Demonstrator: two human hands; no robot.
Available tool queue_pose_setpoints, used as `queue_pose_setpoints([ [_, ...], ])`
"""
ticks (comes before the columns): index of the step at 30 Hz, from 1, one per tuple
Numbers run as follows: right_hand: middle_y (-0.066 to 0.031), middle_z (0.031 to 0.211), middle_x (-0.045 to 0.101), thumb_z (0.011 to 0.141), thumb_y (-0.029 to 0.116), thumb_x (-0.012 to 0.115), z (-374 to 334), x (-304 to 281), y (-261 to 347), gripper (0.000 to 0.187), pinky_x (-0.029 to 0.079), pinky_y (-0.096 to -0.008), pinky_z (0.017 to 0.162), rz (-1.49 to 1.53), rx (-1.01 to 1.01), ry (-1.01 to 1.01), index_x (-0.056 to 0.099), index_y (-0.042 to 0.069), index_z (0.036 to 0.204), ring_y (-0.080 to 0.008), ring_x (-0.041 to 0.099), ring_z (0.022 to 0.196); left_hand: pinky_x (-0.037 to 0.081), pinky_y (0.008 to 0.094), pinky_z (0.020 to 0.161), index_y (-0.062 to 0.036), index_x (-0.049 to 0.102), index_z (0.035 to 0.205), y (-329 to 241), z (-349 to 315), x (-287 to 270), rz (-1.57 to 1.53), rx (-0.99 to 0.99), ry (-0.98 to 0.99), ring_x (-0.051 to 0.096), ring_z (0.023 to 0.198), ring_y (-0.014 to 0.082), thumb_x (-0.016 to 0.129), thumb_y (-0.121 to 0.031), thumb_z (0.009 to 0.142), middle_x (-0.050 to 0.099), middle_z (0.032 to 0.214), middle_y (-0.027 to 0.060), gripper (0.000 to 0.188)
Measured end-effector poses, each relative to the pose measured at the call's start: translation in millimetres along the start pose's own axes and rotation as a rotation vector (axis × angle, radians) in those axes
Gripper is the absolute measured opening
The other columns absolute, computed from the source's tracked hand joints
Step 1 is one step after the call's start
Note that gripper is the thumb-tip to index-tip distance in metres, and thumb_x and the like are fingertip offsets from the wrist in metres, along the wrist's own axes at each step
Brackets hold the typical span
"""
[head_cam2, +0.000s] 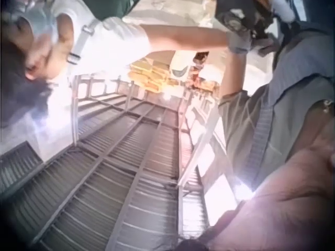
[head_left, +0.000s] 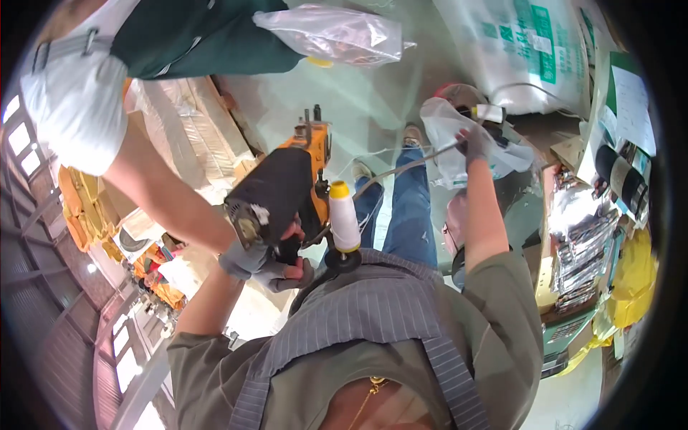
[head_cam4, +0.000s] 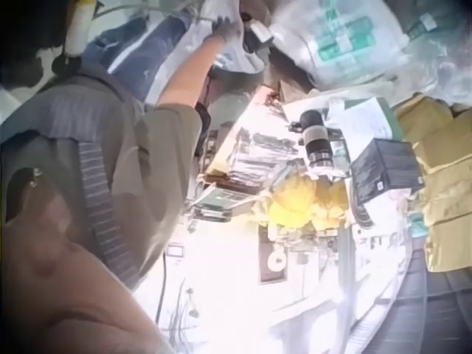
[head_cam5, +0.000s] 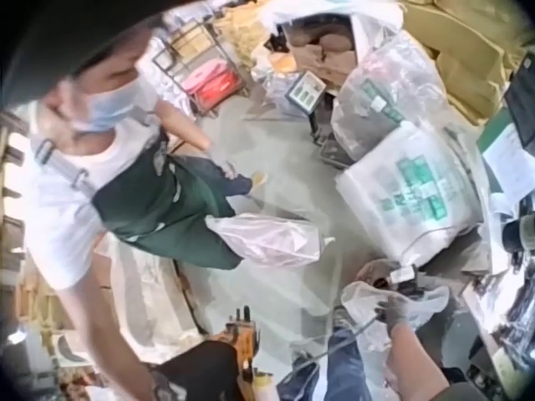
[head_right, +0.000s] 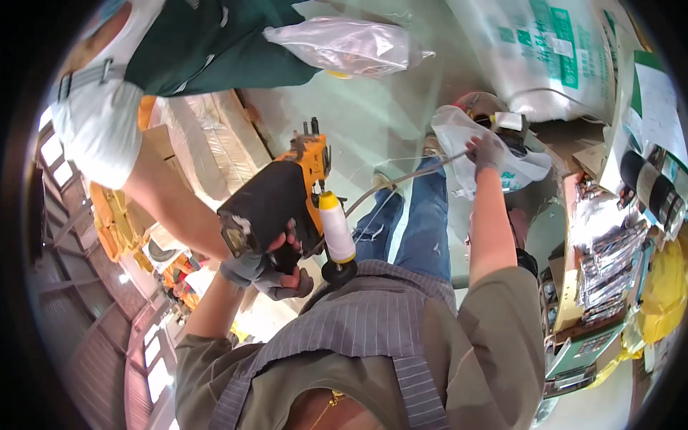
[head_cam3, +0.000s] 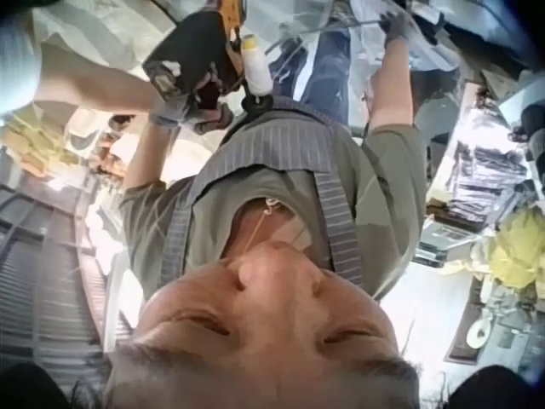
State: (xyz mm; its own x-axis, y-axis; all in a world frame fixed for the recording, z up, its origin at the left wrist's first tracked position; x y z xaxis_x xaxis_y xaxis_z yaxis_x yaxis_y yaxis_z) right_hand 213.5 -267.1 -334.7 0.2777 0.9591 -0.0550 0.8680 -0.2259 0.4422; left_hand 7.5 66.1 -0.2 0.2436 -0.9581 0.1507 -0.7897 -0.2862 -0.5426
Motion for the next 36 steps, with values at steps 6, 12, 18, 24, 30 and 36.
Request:
queue_pose_setpoints([
  [6, -0.0014, 0.066, 0.052, 0.088, 0.020, 0.062, -25.1, -63.6, -17.9, 0.013, 0.045, -0.0270, 0.049, 0.187, -0.113, -0.270, 0.055, 0.009, 0.084, -0.0131, 0.051, 0.054, 0.042, 0.0300, 0.077, -0.0087, 0.052, 0.101, 3.1, 1.2, -45.8, -0.436, -0.015, -0.087, 0.050, 0.083, 0.0152, 0.071, -0.022, 0.082, 0.049, 0.085, 0.0015, 0.030],
  [12, -0.0004, 0.063, 0.049, 0.089, 0.021, 0.058, -32.8, -95.2, -70.6, 0.014, 0.041, -0.0310, 0.047, 0.355, -0.072, -0.273, 0.057, 0.007, 0.087, -0.0143, 0.045, 0.050, 0.045, 0.0288, 0.067, -0.0084, 0.054, 0.099, 31.1, 10.3, -95.4, -0.535, 0.048, -0.085, 0.052, 0.070, 0.0156, 0.066, -0.017, 0.084, 0.050, 0.078, 0.0018, 0.021],
  [18, -0.0114, 0.104, 0.059, 0.090, 0.027, 0.058, -120.3, -13.3, -115.9, 0.036, 0.046, -0.0340, 0.088, -0.793, -0.761, -0.552, 0.054, 0.001, 0.116, -0.0231, 0.057, 0.097, 0.048, 0.0322, 0.063, -0.0095, 0.052, 0.096, 97.3, 49.9, -160.7, -0.555, -0.031, -0.088, 0.054, 0.069, 0.0150, 0.064, -0.014, 0.083, 0.049, 0.076, 0.0015, 0.018],
  [24, -0.0163, 0.124, 0.055, 0.074, 0.037, 0.075, -211.2, 235.6, -198.1, 0.069, 0.041, -0.0350, 0.094, -1.237, -0.513, 0.709, 0.046, 0.003, 0.127, -0.0265, 0.057, 0.108, 0.047, 0.0273, 0.056, -0.0055, 0.058, 0.096, 185.9, 124.8, -207.4, -0.519, -0.021, -0.189, 0.056, 0.063, 0.0128, 0.069, -0.006, 0.079, 0.061, 0.081, 0.0034, 0.021],
  [30, -0.0142, 0.087, 0.061, 0.083, 0.017, 0.062, -33.4, 296.2, -235.8, 0.021, 0.051, -0.0353, 0.072, -0.443, -0.533, 0.749, 0.054, 0.002, 0.095, -0.0243, 0.062, 0.083, 0.045, 0.0251, 0.054, -0.0047, 0.060, 0.096, 265.4, 262.4, -229.8, -0.375, 0.084, -0.184, 0.053, 0.060, 0.0099, 0.066, -0.007, 0.083, 0.059, 0.078, 0.0020, 0.015],
  [36, -0.0120, 0.086, 0.062, 0.084, 0.016, 0.062, 113.8, 320.2, -209.4, 0.022, 0.052, -0.0323, 0.072, 0.037, -0.584, 0.718, 0.054, 0.000, 0.096, -0.0215, 0.062, 0.080, 0.043, 0.0266, 0.056, -0.0064, 0.057, 0.089, 346.9, 376.8, -256.5, -0.416, 0.195, -0.210, 0.052, 0.061, 0.0117, 0.062, -0.010, 0.081, 0.053, 0.071, 0.0010, 0.011],
])
Point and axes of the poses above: each hand's wrist, its own z-axis towards the middle knuckle, its own x-axis out of the palm, y = z × x, the point moved 2 cm from there along z, towards the middle knuckle
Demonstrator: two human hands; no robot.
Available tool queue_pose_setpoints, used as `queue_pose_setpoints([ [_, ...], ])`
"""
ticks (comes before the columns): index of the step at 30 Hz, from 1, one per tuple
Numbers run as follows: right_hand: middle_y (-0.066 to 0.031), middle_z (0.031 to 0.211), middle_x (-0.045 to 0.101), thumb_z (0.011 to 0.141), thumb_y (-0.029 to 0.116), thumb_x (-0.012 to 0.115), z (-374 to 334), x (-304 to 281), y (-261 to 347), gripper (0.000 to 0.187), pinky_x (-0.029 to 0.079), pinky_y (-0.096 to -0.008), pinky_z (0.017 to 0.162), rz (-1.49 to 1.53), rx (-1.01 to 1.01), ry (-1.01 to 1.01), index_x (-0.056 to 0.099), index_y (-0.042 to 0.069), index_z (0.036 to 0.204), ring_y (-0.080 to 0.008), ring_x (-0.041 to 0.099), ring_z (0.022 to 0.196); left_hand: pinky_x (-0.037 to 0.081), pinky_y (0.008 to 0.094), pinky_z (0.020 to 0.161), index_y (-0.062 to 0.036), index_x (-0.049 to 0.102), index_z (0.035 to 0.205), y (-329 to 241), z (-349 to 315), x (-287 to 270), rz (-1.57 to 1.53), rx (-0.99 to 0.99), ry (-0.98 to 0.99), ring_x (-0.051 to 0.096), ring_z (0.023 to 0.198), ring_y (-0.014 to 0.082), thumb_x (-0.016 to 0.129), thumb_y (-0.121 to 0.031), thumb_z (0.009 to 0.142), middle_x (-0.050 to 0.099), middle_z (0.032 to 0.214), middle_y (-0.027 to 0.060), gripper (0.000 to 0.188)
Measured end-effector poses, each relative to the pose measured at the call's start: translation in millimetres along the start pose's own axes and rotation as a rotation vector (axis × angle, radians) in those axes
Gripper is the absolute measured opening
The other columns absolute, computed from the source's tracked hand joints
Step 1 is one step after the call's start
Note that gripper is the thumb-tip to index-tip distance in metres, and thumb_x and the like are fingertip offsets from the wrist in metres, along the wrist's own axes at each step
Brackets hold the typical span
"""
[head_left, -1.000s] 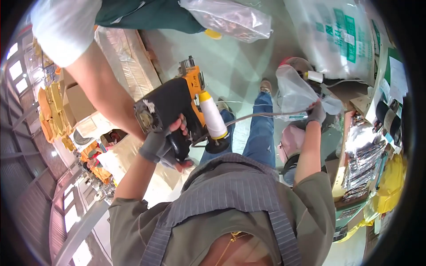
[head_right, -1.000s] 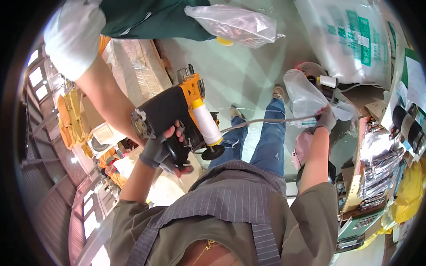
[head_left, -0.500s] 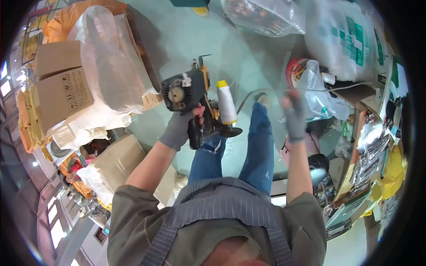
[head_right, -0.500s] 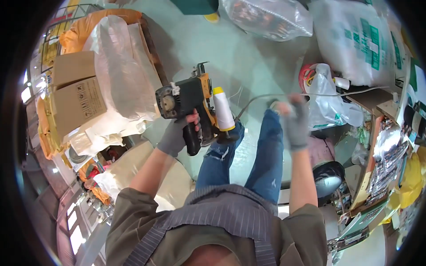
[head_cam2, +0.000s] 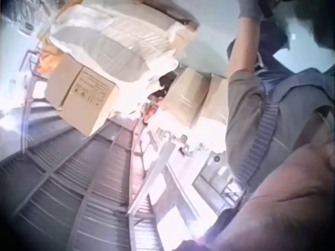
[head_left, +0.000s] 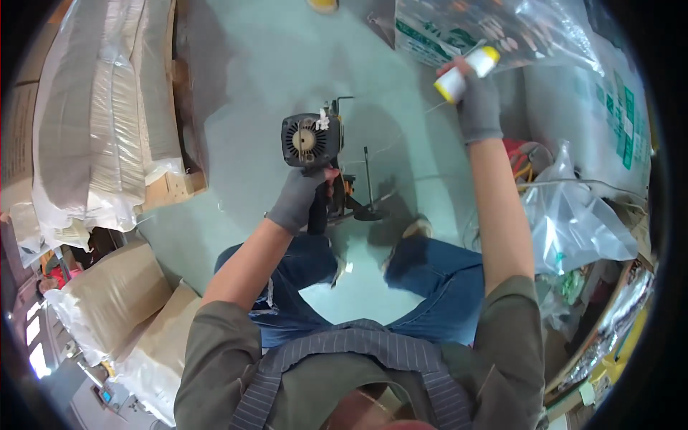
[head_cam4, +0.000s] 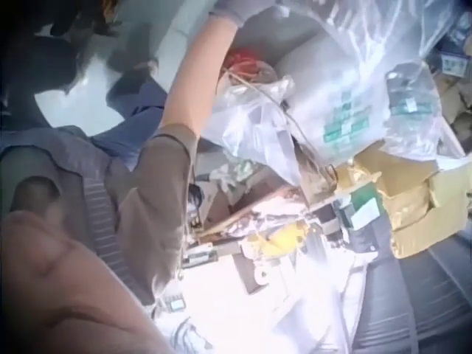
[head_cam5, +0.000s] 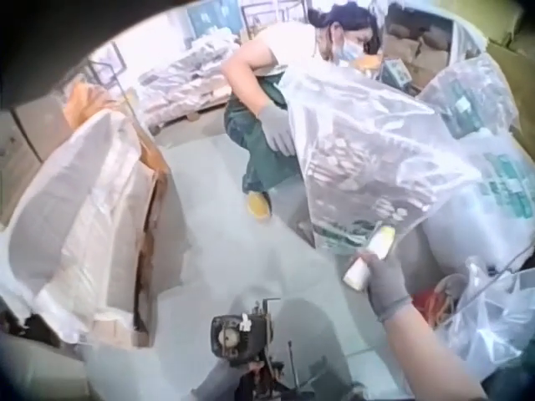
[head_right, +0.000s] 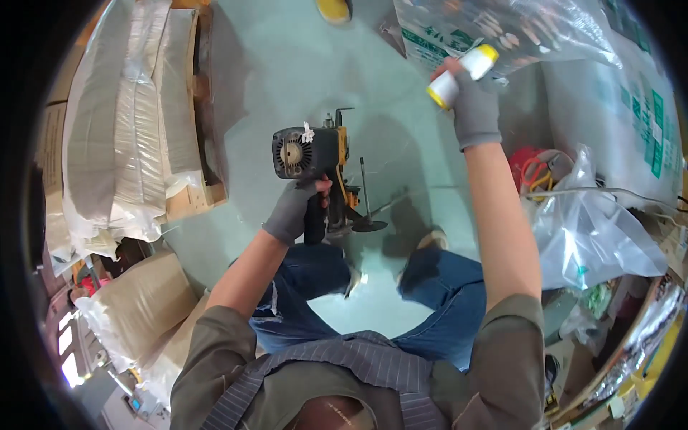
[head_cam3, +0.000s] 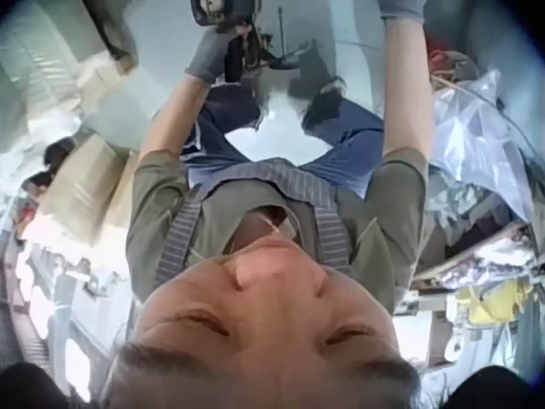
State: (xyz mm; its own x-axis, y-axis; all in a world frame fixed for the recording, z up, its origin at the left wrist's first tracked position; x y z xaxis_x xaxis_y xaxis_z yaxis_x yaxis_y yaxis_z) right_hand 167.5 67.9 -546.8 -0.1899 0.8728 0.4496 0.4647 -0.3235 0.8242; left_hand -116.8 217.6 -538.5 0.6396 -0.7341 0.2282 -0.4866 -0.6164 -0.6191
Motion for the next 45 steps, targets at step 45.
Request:
queue_pose_setpoints([
  [45, -0.0176, 0.101, 0.064, 0.085, 0.047, 0.053, -51.8, -13.3, -132.8, 0.046, 0.046, -0.0424, 0.084, -1.801, 0.054, 1.070, 0.061, 0.005, 0.102, -0.0339, 0.061, 0.096, 0.045, 0.0323, 0.055, -0.0052, 0.053, 0.077, 67.2, 38.7, -126.4, -0.362, 0.056, -0.358, 0.051, 0.057, 0.0182, 0.055, -0.016, 0.077, 0.050, 0.064, 0.0066, 0.010],
])
Point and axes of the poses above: each hand's wrist, its own z-axis towards the middle knuckle, its own x-axis out of the palm, y = z × x, the point moved 2 cm from there along z, towards the middle knuckle
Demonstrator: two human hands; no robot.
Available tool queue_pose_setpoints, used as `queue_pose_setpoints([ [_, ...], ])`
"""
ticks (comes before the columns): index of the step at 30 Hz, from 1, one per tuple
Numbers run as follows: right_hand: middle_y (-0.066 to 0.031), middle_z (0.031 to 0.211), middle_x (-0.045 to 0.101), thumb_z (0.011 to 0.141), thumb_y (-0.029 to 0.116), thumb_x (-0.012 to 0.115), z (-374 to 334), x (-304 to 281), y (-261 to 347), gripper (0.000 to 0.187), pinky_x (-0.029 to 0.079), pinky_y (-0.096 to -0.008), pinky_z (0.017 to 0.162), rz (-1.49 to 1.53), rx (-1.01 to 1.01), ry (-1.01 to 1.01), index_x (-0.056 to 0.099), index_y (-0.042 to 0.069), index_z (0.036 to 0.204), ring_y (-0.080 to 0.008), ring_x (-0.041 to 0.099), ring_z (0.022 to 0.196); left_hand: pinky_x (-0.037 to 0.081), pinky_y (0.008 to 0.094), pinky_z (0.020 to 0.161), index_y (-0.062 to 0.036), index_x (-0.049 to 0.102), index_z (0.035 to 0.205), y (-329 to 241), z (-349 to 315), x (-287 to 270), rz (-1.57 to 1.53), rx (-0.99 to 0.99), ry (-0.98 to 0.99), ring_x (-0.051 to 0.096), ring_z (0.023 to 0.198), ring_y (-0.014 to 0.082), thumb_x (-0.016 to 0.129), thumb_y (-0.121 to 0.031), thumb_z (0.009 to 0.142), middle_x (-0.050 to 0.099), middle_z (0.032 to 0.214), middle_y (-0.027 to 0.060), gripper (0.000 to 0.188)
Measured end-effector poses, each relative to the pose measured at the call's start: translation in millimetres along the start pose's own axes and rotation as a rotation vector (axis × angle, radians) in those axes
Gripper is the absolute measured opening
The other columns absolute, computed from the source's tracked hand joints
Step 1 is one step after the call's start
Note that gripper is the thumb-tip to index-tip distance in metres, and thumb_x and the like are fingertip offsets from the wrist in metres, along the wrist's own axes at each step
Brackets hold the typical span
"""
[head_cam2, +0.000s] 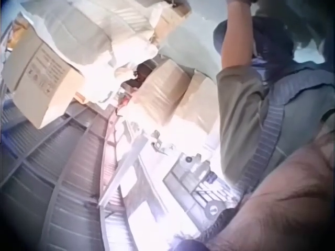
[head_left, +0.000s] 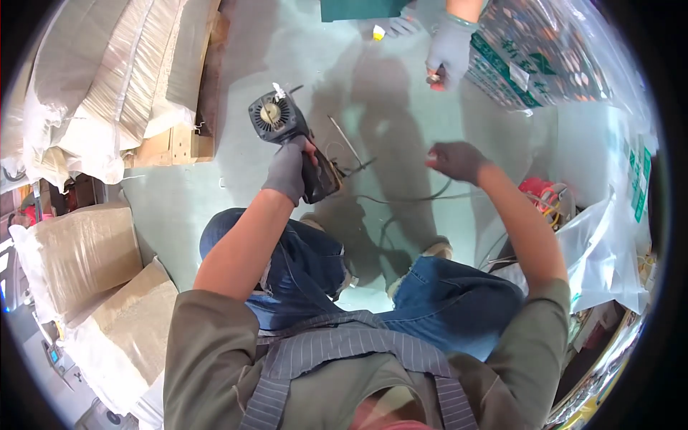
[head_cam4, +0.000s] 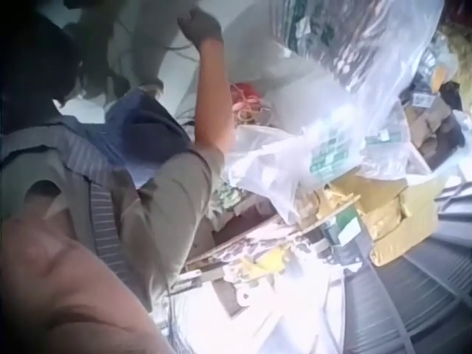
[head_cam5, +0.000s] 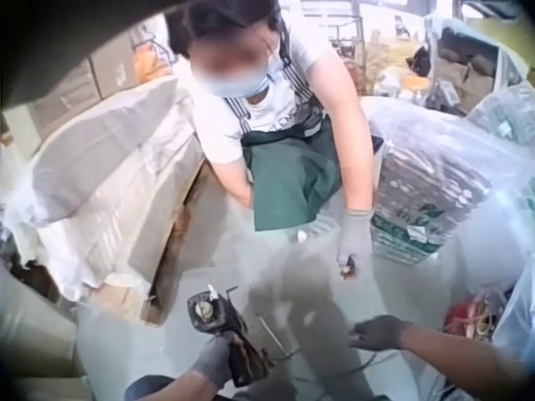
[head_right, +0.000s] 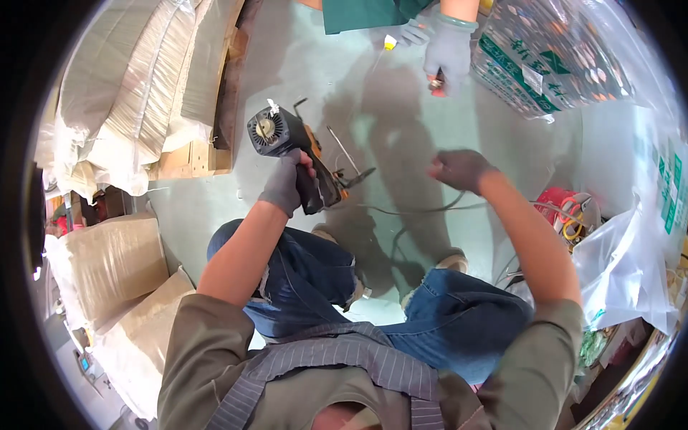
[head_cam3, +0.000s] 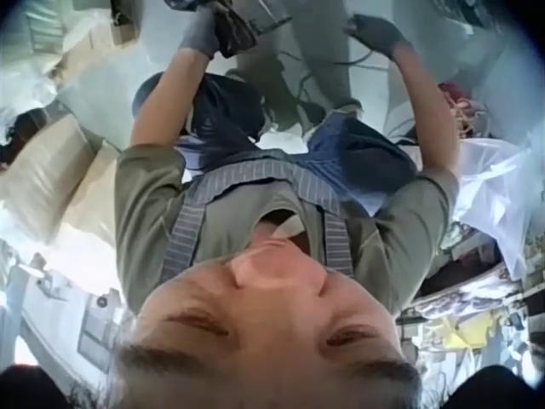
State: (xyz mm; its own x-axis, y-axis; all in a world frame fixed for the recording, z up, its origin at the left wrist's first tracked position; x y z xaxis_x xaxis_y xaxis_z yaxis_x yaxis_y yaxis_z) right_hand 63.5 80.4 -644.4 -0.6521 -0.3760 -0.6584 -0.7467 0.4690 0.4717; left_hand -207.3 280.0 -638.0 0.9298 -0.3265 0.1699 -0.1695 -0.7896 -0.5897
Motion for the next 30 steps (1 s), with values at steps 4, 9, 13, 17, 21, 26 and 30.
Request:
queue_pose_setpoints([
  [4, -0.0140, 0.093, 0.066, 0.089, 0.051, 0.048, 92.8, 24.0, 28.6, 0.055, 0.050, -0.0376, 0.073, 0.471, 0.216, 0.104, 0.059, 0.002, 0.111, -0.0253, 0.063, 0.092, 0.043, 0.0309, 0.054, -0.0096, 0.048, 0.086, -3.7, -33.5, 17.3, -0.023, -0.041, 0.129, 0.048, 0.059, 0.0146, 0.054, -0.009, 0.072, 0.046, 0.069, 0.0023, 0.015],
  [9, -0.0117, 0.093, 0.066, 0.093, 0.047, 0.046, 134.1, 109.0, 71.5, 0.051, 0.051, -0.0350, 0.068, 1.263, -0.035, 0.154, 0.059, 0.000, 0.106, -0.0212, 0.065, 0.081, 0.042, 0.0288, 0.056, -0.0081, 0.049, 0.094, -16.4, -83.2, 23.1, 0.027, -0.038, 0.171, 0.047, 0.062, 0.0135, 0.055, -0.006, 0.071, 0.045, 0.073, 0.0018, 0.025],
  [13, -0.0101, 0.092, 0.066, 0.095, 0.041, 0.045, 160.8, 128.1, 50.6, 0.042, 0.051, -0.0350, 0.066, 1.268, -0.069, 0.097, 0.060, 0.002, 0.099, -0.0209, 0.065, 0.077, 0.041, 0.0263, 0.059, -0.0017, 0.054, 0.094, -17.4, -97.9, 14.7, -0.038, -0.001, 0.200, 0.049, 0.060, 0.0142, 0.060, -0.004, 0.068, 0.051, 0.073, 0.0046, 0.027],
  [17, -0.0071, 0.088, 0.066, 0.095, 0.035, 0.045, 152.4, 115.3, 47.6, 0.031, 0.051, -0.0348, 0.069, 1.547, 0.247, -0.034, 0.060, 0.008, 0.088, -0.0193, 0.066, 0.080, 0.041, 0.0255, 0.060, -0.0002, 0.053, 0.097, -21.9, -105.4, -3.3, 0.060, 0.102, 0.245, 0.050, 0.063, 0.0135, 0.062, -0.005, 0.067, 0.051, 0.075, 0.0052, 0.031],
  [21, -0.0083, 0.097, 0.064, 0.091, 0.031, 0.052, 151.7, 110.6, 100.6, 0.026, 0.050, -0.0361, 0.073, 1.512, -0.418, 0.078, 0.062, 0.008, 0.096, -0.0205, 0.063, 0.090, 0.041, 0.0245, 0.057, -0.0002, 0.051, 0.098, -27.7, -111.2, -6.4, 0.133, 0.167, 0.385, 0.049, 0.060, 0.0131, 0.067, -0.009, 0.065, 0.051, 0.074, 0.0052, 0.038],
  [26, -0.0102, 0.097, 0.064, 0.085, 0.036, 0.060, 161.3, 96.5, 130.8, 0.039, 0.051, -0.0368, 0.077, 1.328, -0.578, -0.144, 0.063, 0.002, 0.103, -0.0250, 0.062, 0.089, 0.042, 0.0239, 0.053, -0.0003, 0.050, 0.095, -35.1, -123.0, -29.9, 0.220, 0.309, 0.371, 0.050, 0.055, 0.0138, 0.065, -0.005, 0.060, 0.051, 0.076, 0.0061, 0.039],
  [30, -0.0067, 0.078, 0.063, 0.092, 0.029, 0.054, 184.3, 73.5, 45.6, 0.022, 0.053, -0.0349, 0.065, 2.053, -0.066, -0.278, 0.058, 0.009, 0.082, -0.0200, 0.063, 0.071, 0.045, 0.0236, 0.052, -0.0001, 0.050, 0.094, -39.7, -125.5, -35.8, 0.193, 0.285, 0.325, 0.051, 0.054, 0.0146, 0.063, -0.002, 0.058, 0.050, 0.075, 0.0061, 0.038],
])
Point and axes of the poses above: each hand's wrist, its own z-axis towards the middle knuckle, its own x-axis out of the palm, y = z × x, the point moved 2 cm from there along z, towards the middle knuckle
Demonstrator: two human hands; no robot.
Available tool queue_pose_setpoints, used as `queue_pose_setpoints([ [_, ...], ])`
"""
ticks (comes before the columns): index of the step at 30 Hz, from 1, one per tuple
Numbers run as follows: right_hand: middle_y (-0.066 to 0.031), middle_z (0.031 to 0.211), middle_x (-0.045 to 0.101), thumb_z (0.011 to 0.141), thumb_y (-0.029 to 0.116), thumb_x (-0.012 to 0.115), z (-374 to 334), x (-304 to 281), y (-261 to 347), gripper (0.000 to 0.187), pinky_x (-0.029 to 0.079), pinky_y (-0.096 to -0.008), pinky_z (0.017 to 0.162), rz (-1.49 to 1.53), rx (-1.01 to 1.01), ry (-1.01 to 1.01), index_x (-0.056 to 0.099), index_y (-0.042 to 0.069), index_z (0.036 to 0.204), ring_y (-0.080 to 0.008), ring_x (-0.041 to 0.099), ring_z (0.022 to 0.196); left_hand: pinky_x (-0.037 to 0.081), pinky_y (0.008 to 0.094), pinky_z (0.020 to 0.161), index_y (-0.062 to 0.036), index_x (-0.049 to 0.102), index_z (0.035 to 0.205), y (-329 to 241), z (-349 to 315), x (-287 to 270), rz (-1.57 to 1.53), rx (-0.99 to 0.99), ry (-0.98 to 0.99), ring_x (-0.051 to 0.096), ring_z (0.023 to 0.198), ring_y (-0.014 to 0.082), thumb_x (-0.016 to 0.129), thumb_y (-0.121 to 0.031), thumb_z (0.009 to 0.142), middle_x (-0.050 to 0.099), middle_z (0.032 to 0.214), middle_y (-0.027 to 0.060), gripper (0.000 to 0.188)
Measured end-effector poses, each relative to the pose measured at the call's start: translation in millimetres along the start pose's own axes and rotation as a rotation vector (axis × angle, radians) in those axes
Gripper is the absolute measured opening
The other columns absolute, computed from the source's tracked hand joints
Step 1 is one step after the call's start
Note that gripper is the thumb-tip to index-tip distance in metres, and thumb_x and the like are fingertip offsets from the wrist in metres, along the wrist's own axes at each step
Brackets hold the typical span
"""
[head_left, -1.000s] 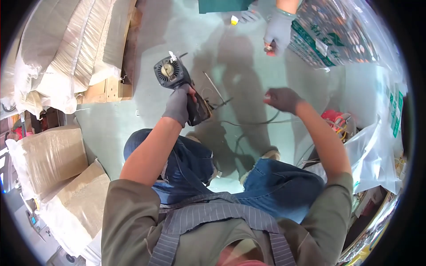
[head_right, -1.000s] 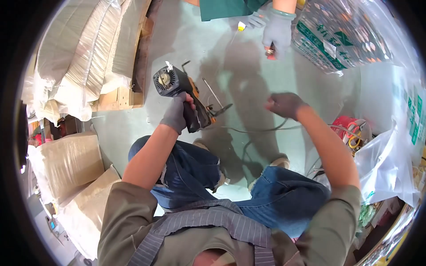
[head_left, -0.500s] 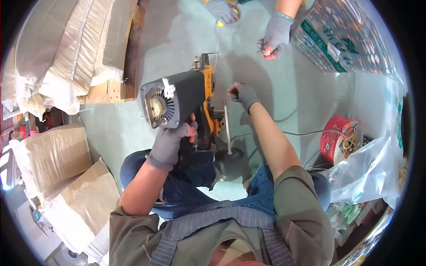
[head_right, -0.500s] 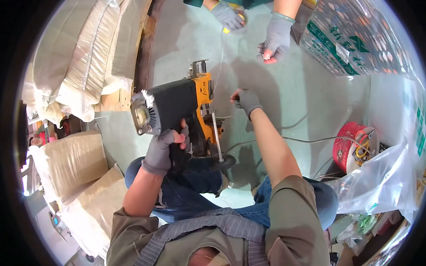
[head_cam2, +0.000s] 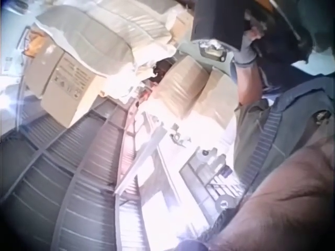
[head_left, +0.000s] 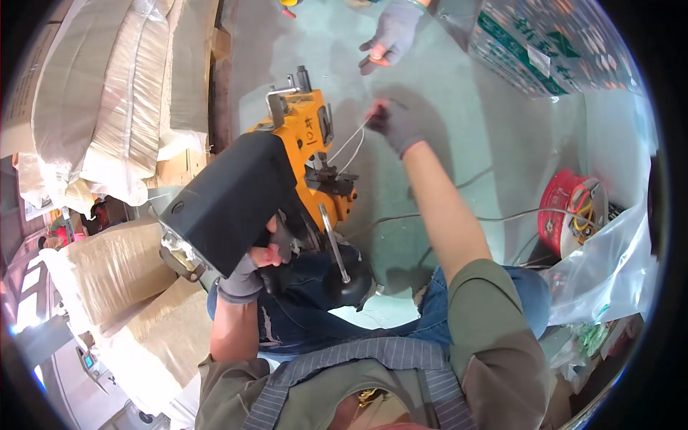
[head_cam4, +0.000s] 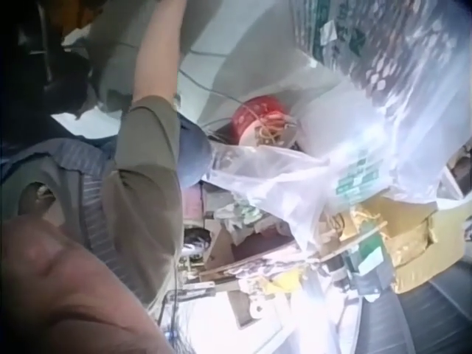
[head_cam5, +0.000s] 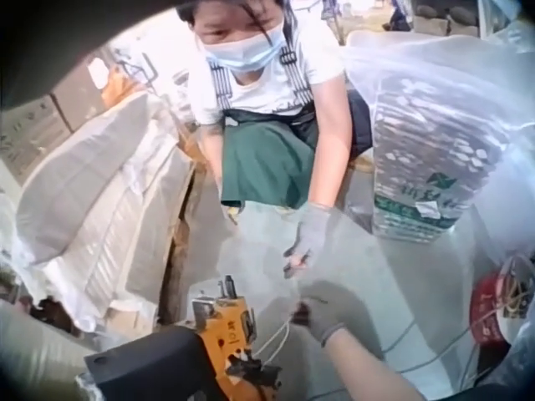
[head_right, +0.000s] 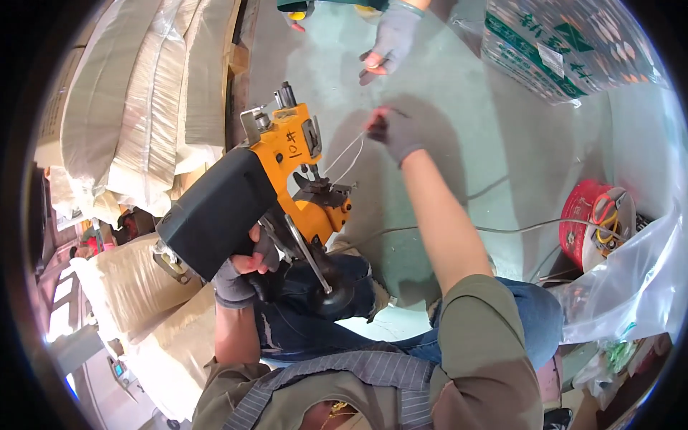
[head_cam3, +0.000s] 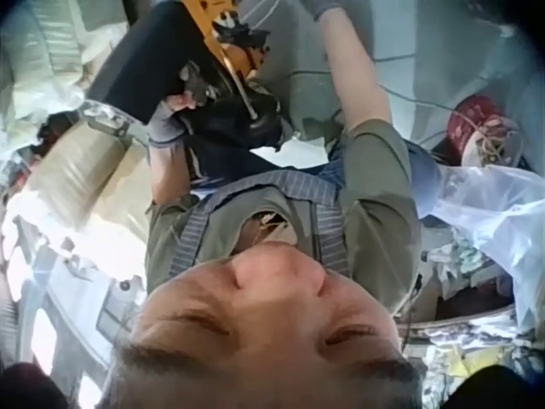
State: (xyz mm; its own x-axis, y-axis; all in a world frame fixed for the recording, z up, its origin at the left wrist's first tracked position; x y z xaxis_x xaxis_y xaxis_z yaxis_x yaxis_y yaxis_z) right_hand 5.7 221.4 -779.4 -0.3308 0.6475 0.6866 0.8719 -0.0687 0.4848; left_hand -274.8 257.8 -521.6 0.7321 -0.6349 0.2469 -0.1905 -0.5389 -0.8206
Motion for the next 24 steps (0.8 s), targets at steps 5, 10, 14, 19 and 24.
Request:
queue_pose_setpoints([
  [5, -0.0056, 0.085, 0.065, 0.095, 0.035, 0.049, -1.9, -54.1, 51.9, 0.027, 0.052, -0.0372, 0.070, -0.012, -0.128, -0.241, 0.056, 0.009, 0.097, -0.0211, 0.064, 0.078, 0.045, 0.0251, 0.052, -0.0021, 0.049, 0.095, 7.9, 20.0, 10.3, -0.171, 0.115, 0.081, 0.051, 0.055, 0.0152, 0.064, -0.003, 0.061, 0.051, 0.075, 0.0060, 0.037],
  [10, -0.0078, 0.108, 0.061, 0.091, 0.040, 0.054, -17.6, -3.7, 71.6, 0.042, 0.048, -0.0360, 0.077, -0.122, -0.169, -0.149, 0.050, 0.009, 0.118, -0.0219, 0.060, 0.097, 0.043, 0.0282, 0.055, -0.0042, 0.052, 0.095, 28.3, 42.3, 8.8, -0.168, -0.020, -0.225, 0.050, 0.059, 0.0150, 0.057, -0.005, 0.069, 0.050, 0.072, 0.0050, 0.027],
  [14, -0.0119, 0.120, 0.055, 0.087, 0.040, 0.060, -30.9, 51.2, 81.0, 0.057, 0.047, -0.0403, 0.085, 0.100, -0.068, 0.096, 0.041, 0.007, 0.129, -0.0236, 0.056, 0.107, 0.045, 0.0292, 0.055, -0.0051, 0.053, 0.092, 53.9, 67.6, -8.7, -0.045, -0.129, -0.318, 0.052, 0.059, 0.0153, 0.056, -0.006, 0.071, 0.051, 0.071, 0.0040, 0.021],
  [19, -0.0097, 0.111, 0.059, 0.085, 0.038, 0.063, -22.9, 40.5, 81.8, 0.054, 0.047, -0.0387, 0.083, -0.096, -0.128, 0.017, 0.045, 0.006, 0.125, -0.0214, 0.059, 0.099, 0.045, 0.0285, 0.059, -0.0065, 0.053, 0.090, 77.3, 97.2, -7.8, 0.010, -0.205, -0.295, 0.052, 0.062, 0.0154, 0.056, -0.007, 0.072, 0.052, 0.073, 0.0038, 0.018],
  [24, -0.0061, 0.104, 0.061, 0.086, 0.038, 0.062, -21.1, 27.1, 75.1, 0.048, 0.046, -0.0305, 0.072, -0.243, -0.093, -0.120, 0.052, 0.004, 0.119, -0.0155, 0.059, 0.093, 0.044, 0.0291, 0.062, -0.0066, 0.053, 0.090, 78.7, 106.7, -8.4, -0.020, -0.245, -0.273, 0.053, 0.063, 0.0154, 0.056, -0.008, 0.073, 0.052, 0.074, 0.0036, 0.017],
])
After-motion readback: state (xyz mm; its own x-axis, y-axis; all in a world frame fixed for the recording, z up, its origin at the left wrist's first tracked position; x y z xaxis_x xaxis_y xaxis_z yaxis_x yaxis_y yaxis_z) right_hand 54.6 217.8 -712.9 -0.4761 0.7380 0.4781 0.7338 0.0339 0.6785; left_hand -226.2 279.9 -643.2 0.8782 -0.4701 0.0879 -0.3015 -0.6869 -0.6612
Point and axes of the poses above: each hand's wrist, its own z-axis towards the middle knuckle, its own x-axis out of the palm, y = z × x, the point moved 2 cm from there along z, towards the middle knuckle
